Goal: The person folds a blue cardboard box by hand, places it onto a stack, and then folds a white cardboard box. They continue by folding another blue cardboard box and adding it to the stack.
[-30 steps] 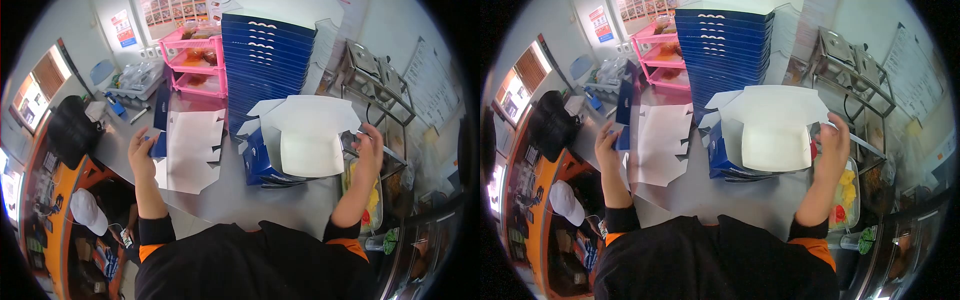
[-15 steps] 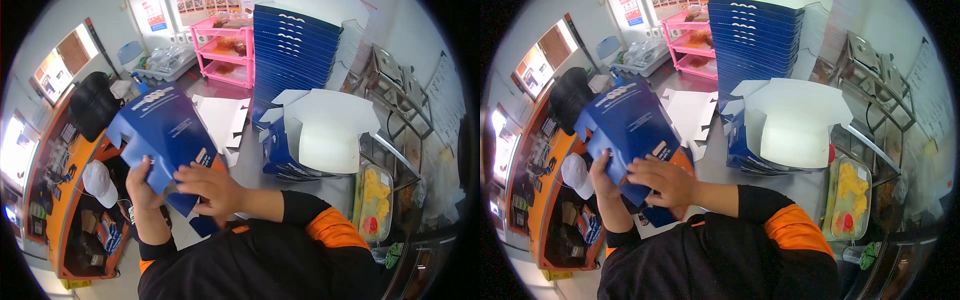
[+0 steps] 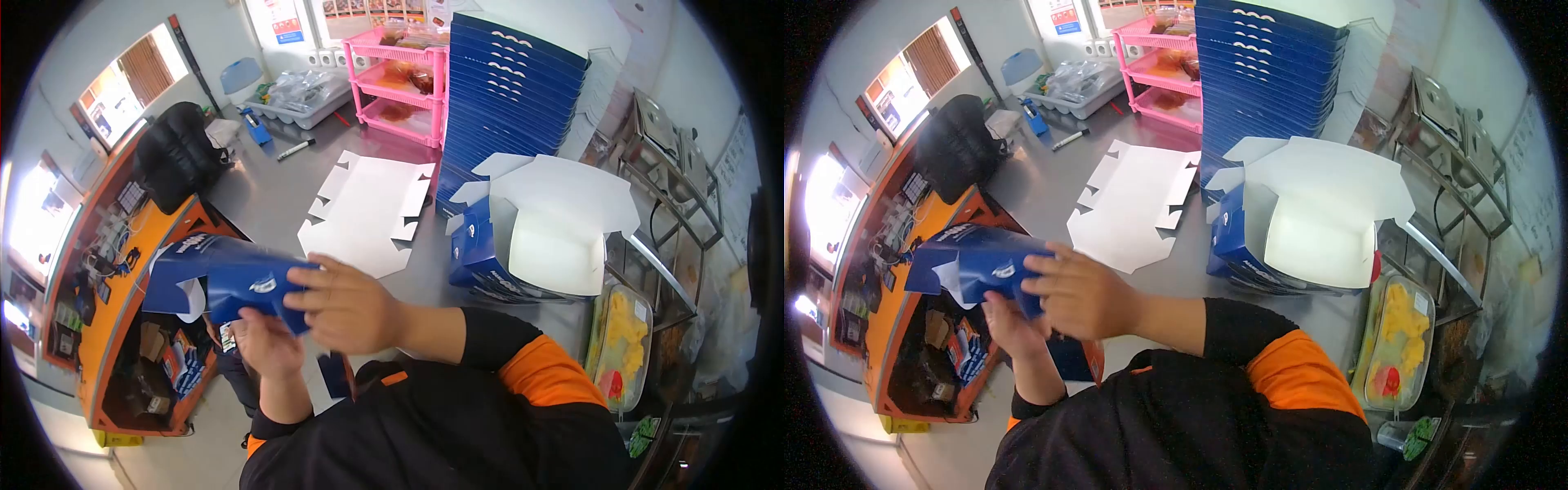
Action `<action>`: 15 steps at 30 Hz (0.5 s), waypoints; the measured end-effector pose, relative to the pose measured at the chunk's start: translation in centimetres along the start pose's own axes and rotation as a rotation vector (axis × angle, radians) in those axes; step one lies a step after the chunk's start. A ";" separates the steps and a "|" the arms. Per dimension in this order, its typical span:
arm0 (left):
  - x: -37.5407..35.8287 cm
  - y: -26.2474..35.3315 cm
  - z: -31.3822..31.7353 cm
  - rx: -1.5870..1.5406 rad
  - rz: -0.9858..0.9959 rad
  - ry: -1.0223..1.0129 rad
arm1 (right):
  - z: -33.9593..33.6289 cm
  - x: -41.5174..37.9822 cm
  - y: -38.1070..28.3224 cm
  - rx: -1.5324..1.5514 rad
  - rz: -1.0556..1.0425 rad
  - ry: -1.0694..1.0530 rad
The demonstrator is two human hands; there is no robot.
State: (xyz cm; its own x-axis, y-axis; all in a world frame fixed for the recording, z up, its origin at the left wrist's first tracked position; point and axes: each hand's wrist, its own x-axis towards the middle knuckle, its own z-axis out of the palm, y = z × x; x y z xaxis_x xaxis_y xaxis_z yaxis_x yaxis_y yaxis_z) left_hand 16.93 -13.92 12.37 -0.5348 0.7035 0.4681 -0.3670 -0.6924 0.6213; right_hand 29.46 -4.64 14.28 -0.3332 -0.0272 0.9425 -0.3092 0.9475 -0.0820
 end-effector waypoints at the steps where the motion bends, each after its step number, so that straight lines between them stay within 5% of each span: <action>1: -0.2 -0.4 0.7 0.025 0.036 -0.040 | 0.0 0.1 0.2 -0.031 0.028 0.023; 2: 0.2 -0.6 0.2 -0.016 -0.029 -0.191 | 0.1 0.3 0.3 -0.061 0.090 0.055; 4: -0.1 -1.4 1.0 -0.069 -0.034 -0.146 | -0.1 0.4 0.6 -0.085 0.167 0.073; 7: -0.4 -1.4 1.1 0.258 -0.066 -0.255 | -3.6 0.3 1.0 0.209 0.334 -0.181; 11: -2.0 -0.9 1.1 0.130 -0.694 -0.535 | -5.1 0.6 3.2 0.401 0.659 0.075; 13: -3.3 -1.1 1.6 0.065 -0.893 -0.722 | -6.4 1.0 2.9 0.678 1.009 -0.330; 15: -3.7 -0.8 3.3 -0.084 -1.088 -0.567 | -7.5 1.7 2.6 0.760 0.969 -0.817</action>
State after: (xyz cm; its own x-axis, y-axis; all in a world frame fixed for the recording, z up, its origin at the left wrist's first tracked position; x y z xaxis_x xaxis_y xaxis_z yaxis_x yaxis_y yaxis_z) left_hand 21.75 -15.45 12.24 0.4789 0.8766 -0.0481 -0.4746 0.3046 0.8258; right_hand 34.71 0.20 18.13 -0.9957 0.0923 0.0037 0.0259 0.3173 -0.9480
